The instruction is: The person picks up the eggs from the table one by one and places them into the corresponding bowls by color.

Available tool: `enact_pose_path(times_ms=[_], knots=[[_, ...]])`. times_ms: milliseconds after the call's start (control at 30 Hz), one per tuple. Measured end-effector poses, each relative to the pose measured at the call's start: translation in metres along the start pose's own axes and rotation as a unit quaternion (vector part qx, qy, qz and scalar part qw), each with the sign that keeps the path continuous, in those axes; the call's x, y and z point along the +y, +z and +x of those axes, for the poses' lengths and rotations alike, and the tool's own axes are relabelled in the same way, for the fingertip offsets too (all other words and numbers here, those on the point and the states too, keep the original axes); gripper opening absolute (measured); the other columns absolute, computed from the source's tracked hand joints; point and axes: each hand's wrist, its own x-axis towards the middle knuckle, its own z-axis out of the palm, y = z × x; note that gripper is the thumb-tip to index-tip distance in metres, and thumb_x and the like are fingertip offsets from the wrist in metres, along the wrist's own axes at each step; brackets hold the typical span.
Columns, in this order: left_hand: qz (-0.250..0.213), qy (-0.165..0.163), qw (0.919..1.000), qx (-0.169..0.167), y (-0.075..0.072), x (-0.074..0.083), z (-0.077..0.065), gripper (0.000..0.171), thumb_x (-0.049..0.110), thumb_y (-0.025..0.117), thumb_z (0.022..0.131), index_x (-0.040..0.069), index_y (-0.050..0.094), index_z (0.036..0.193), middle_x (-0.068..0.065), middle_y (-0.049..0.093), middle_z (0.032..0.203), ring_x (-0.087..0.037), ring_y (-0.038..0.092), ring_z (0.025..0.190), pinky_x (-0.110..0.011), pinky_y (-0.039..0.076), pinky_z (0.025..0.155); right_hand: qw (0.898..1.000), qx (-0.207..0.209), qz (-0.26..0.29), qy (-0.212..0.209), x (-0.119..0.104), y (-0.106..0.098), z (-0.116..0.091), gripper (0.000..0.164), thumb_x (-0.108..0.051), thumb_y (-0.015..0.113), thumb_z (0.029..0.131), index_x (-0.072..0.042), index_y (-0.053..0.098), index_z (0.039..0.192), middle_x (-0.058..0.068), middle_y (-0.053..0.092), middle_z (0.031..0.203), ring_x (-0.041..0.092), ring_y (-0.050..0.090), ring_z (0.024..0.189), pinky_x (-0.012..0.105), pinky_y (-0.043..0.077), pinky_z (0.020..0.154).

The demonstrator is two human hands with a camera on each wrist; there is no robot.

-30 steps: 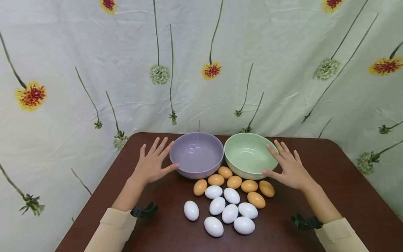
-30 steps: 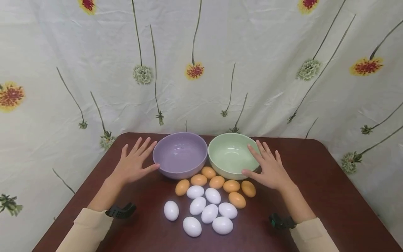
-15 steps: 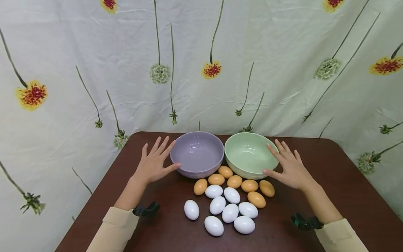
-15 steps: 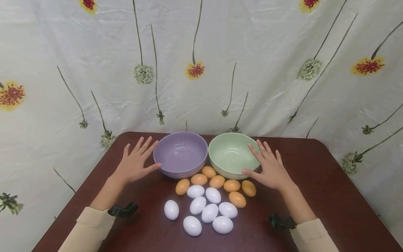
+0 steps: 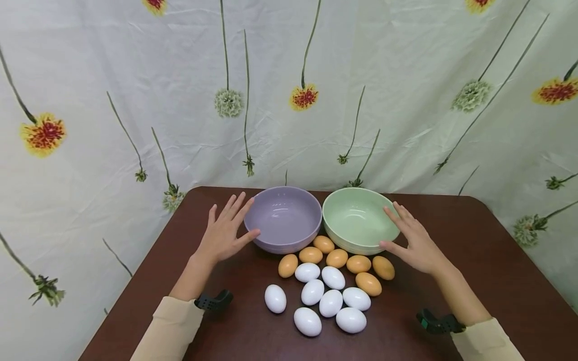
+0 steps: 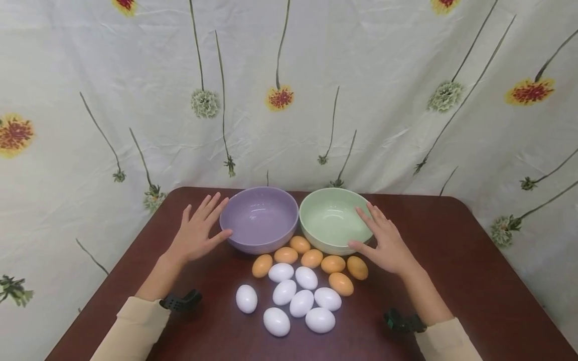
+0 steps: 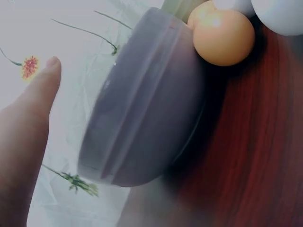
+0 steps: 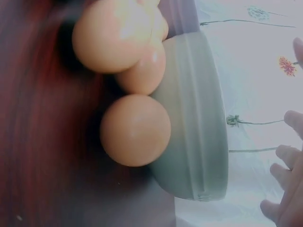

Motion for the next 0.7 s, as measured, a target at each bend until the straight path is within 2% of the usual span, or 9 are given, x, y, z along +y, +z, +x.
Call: enact_pose_path(times_ms=[133, 300, 433, 533, 633, 700], knots=[[-0.03, -0.006, 0.9995, 0.008, 0.009, -0.002, 0.001, 0.08, 0.061, 0.052, 0.092, 0.02, 0.027, 0.156, -0.01, 0.021, 0.16, -0.032, 0.015, 0.146, -0.066, 0.003, 0.109, 0.998, 0.022, 0.055, 0.002, 0.0, 0.003, -0.006, 0.075, -0.028, 0.067, 0.093, -0.015, 0.028, 0.155, 0.013, 0.014, 0.161, 0.042, 0.011, 0.145, 0.076, 0.018, 0.098], [-0.063, -0.023, 0.9977, 0.004, 0.018, -0.002, 0.0, 0.079, 0.057, 0.053, 0.093, 0.018, 0.027, 0.156, -0.011, 0.022, 0.16, -0.033, 0.018, 0.146, -0.065, 0.005, 0.11, 0.996, 0.042, 0.076, 0.007, 0.001, 0.008, -0.014, 0.071, -0.024, 0.067, 0.093, -0.014, 0.032, 0.154, 0.02, 0.024, 0.157, 0.044, 0.019, 0.142, 0.073, 0.022, 0.098], [-0.091, -0.025, 0.9955, 0.011, 0.025, -0.001, 0.001, 0.077, 0.053, 0.054, 0.094, 0.016, 0.025, 0.156, -0.016, 0.024, 0.158, -0.035, 0.02, 0.145, -0.066, 0.009, 0.109, 0.994, 0.056, 0.089, 0.009, 0.002, 0.012, -0.023, 0.068, -0.02, 0.067, 0.093, -0.013, 0.035, 0.152, 0.02, 0.03, 0.154, 0.045, 0.023, 0.14, 0.071, 0.024, 0.099], [-0.113, -0.027, 0.993, 0.016, 0.029, 0.0, 0.001, 0.077, 0.049, 0.056, 0.095, 0.014, 0.024, 0.156, -0.018, 0.024, 0.157, -0.035, 0.022, 0.144, -0.067, 0.012, 0.108, 0.993, 0.067, 0.093, 0.005, 0.001, 0.015, -0.03, 0.067, -0.016, 0.069, 0.091, -0.013, 0.038, 0.15, 0.017, 0.035, 0.152, 0.038, 0.028, 0.14, 0.067, 0.026, 0.101], [-0.131, -0.032, 0.9907, 0.017, 0.035, -0.001, 0.002, 0.077, 0.046, 0.056, 0.095, 0.011, 0.023, 0.156, -0.019, 0.022, 0.158, -0.036, 0.024, 0.143, -0.066, 0.015, 0.108, 0.993, 0.079, 0.092, -0.01, -0.001, 0.019, -0.036, 0.065, -0.012, 0.07, 0.089, -0.011, 0.042, 0.148, 0.014, 0.04, 0.149, 0.019, 0.032, 0.138, 0.043, 0.029, 0.108], [-0.145, -0.037, 0.9887, 0.014, 0.038, -0.002, 0.002, 0.077, 0.044, 0.056, 0.096, 0.01, 0.022, 0.156, -0.019, 0.02, 0.159, -0.038, 0.024, 0.143, -0.066, 0.016, 0.108, 0.992, 0.084, 0.09, -0.016, -0.003, 0.022, -0.04, 0.064, -0.011, 0.071, 0.088, -0.012, 0.044, 0.147, 0.011, 0.043, 0.147, 0.007, 0.033, 0.135, 0.025, 0.027, 0.105]])
